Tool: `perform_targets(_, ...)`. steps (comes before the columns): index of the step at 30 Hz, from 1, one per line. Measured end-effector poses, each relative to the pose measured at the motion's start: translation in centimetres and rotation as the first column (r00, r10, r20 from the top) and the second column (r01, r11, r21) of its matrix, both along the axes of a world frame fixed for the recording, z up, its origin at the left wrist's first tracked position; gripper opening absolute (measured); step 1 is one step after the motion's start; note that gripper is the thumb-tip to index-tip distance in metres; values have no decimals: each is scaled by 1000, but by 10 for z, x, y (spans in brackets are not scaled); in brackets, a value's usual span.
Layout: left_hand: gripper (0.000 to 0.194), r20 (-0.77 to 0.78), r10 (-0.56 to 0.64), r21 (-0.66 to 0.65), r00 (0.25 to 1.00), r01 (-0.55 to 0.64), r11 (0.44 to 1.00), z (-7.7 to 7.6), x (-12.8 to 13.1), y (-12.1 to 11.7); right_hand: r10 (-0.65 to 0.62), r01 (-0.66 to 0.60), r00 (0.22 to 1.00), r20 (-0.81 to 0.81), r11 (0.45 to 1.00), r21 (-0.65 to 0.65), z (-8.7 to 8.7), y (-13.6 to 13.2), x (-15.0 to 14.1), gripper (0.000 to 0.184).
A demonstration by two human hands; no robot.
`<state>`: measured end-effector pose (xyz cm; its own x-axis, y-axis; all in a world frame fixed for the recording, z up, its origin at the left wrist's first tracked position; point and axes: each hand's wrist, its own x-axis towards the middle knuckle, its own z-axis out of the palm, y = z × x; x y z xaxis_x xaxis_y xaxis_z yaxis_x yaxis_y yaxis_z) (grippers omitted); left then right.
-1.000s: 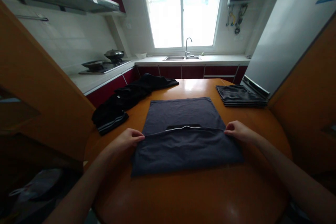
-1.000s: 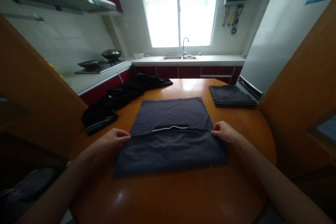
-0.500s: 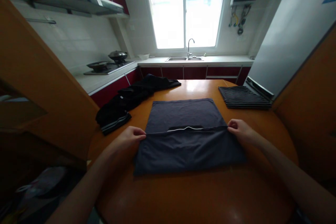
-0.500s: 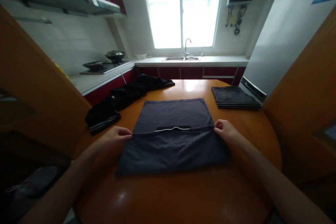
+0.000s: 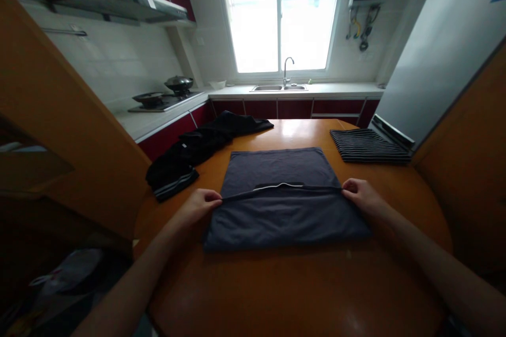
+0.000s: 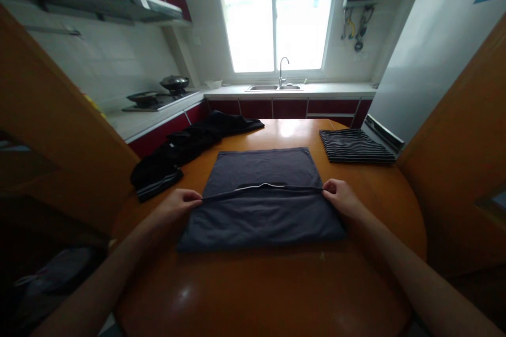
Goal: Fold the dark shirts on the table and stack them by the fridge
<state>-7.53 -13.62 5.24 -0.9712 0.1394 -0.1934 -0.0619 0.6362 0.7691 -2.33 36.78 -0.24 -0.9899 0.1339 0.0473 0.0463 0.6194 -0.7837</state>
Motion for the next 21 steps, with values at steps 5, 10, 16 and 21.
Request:
perform_targets(5, 37, -46, -75, -42, 996, 73, 996, -1, -7, -6, 8, -22, 994, 106, 991, 133, -3, 12, -8, 17)
perform_targets(10, 44, -394, -118, -266, 911, 10, 964, -4, 9, 12, -139, 197, 974, -180, 910, 365, 13, -6, 7, 32)
perform_targets(16, 56, -343, -604, -562, 720, 358, 746, -34, 75, 62, 326, -172, 925, -193, 815, 553, -5, -76, 51, 56)
perform_targets(21, 70, -266, -667, -666, 696, 368, 649, -49, 99, 59, 305, -209, 952, -38, 734, 646, -41, -57, 61, 70)
